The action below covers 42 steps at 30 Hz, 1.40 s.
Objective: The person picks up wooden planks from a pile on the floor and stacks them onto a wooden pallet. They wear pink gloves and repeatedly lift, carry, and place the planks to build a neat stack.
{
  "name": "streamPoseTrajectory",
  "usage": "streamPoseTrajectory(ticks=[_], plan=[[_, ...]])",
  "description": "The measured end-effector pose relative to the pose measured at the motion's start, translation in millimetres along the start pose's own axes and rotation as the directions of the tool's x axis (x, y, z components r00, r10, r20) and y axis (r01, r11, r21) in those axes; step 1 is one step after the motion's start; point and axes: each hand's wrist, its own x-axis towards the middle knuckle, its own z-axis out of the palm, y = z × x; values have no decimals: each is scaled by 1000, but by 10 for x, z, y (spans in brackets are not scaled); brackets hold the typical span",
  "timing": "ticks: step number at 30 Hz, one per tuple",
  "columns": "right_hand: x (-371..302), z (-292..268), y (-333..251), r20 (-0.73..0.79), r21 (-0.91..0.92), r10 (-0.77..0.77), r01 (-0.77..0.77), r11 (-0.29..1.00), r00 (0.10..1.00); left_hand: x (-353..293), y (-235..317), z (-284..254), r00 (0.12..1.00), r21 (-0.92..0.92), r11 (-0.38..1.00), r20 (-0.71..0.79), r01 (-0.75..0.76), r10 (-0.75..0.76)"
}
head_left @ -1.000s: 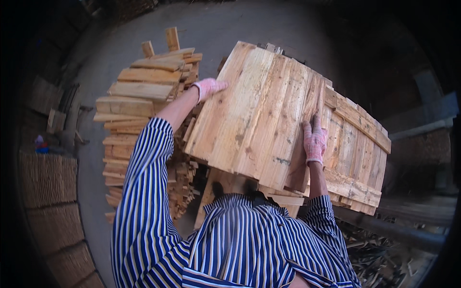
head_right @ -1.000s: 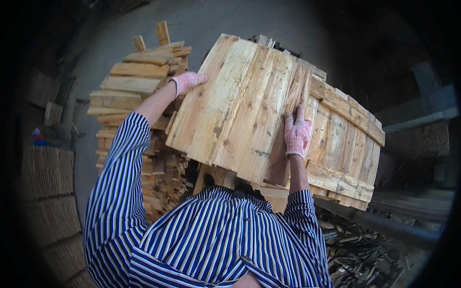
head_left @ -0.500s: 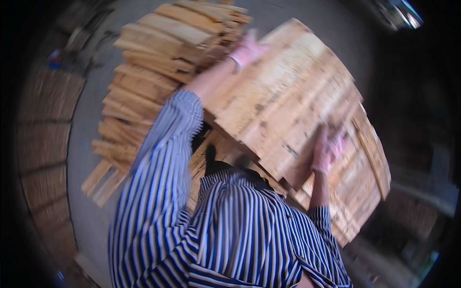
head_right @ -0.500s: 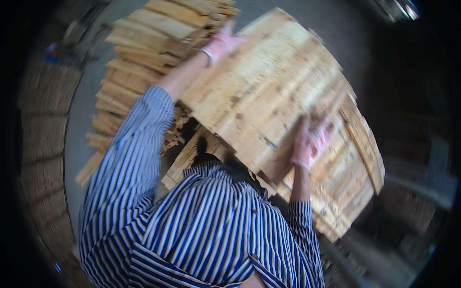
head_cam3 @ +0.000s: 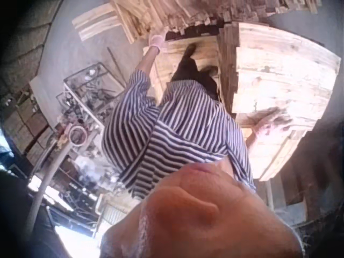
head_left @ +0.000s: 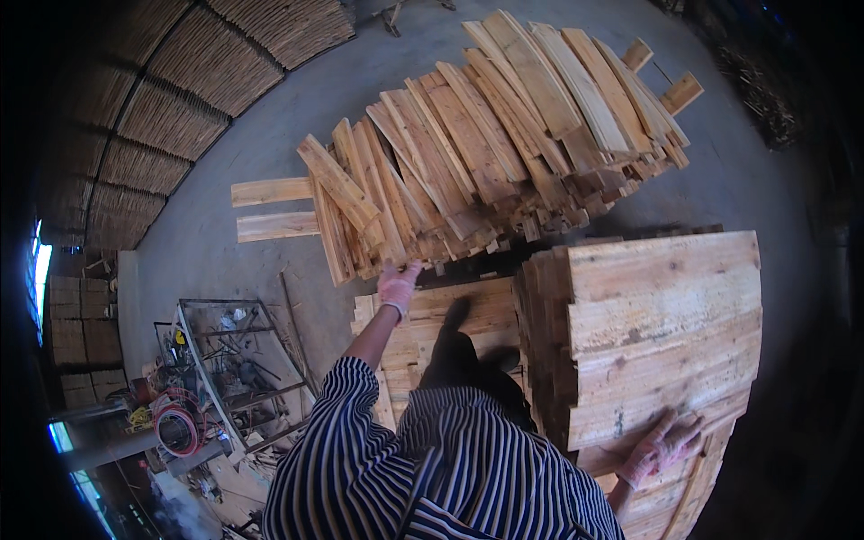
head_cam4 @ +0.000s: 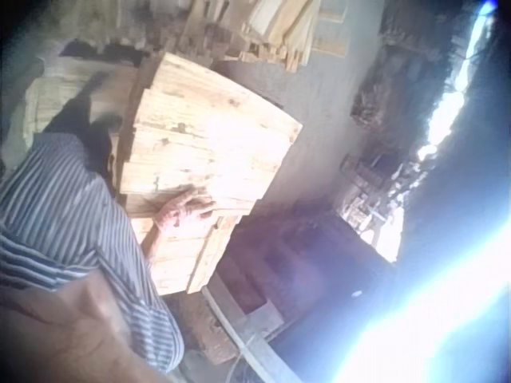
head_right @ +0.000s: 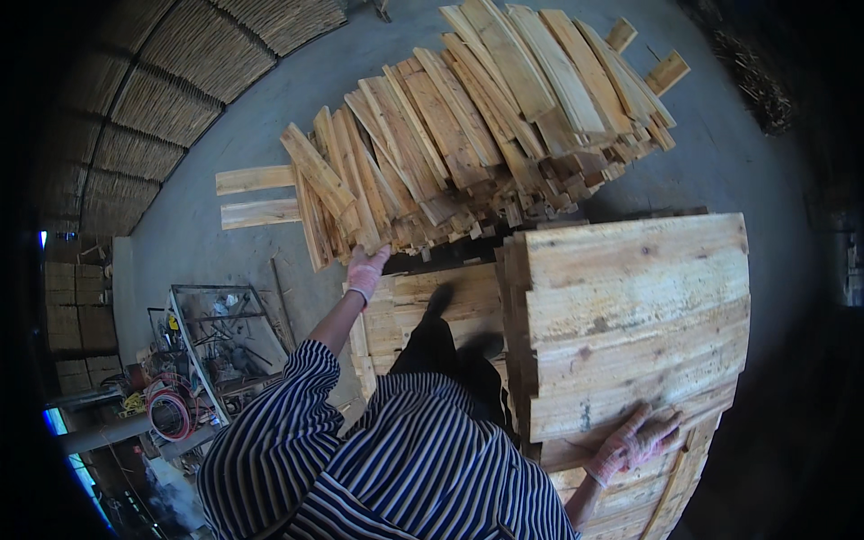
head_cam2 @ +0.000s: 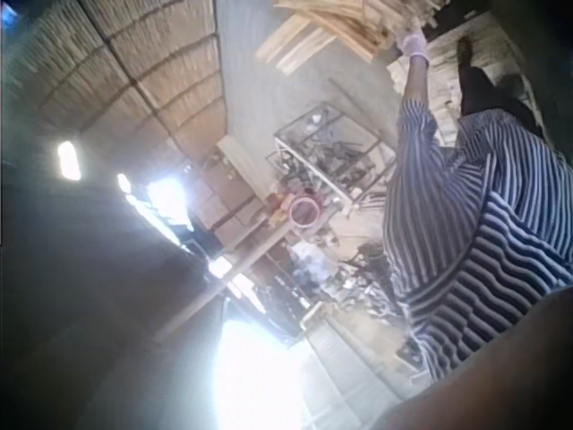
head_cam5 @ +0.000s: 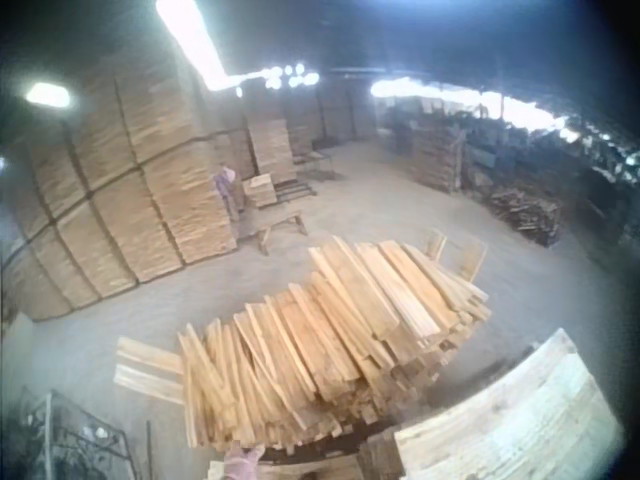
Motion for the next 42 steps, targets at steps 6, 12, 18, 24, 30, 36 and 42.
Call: streamPoseTrajectory(ticks=[6,12,18,24,30,36,42], plan=[[3,71,78,60,-267,-19,34,963,998,1572,-191,-400,935,-322,924,-215,206,-283],[20,89,54,74,-381,-22,48,923,997,2654,-244,-353,827,-369,776,-33,512,-561],[33,-49,-1476,-68,162,-309,316,935,949,2329,-560,-344,866,-224,854,-74,469,-495],[-715,431,-3718,-100,806,-750,495,325,654,2177,-394,-443,826,-89,828,-69,554,-560],[-1501,1481,-4833,514,850,-810,-45,524,280,1565,-247,-918,926,-169,911,32,377,-377],[-2270,2346,-5367,581,15,-547,-664,747,-602,-156,-182,-1024,731,-689,420,677,591,82],[-2353,2415,-4995,555,-1,-483,-581,814,-677,-769,-516,-663,762,-458,776,646,434,-44]])
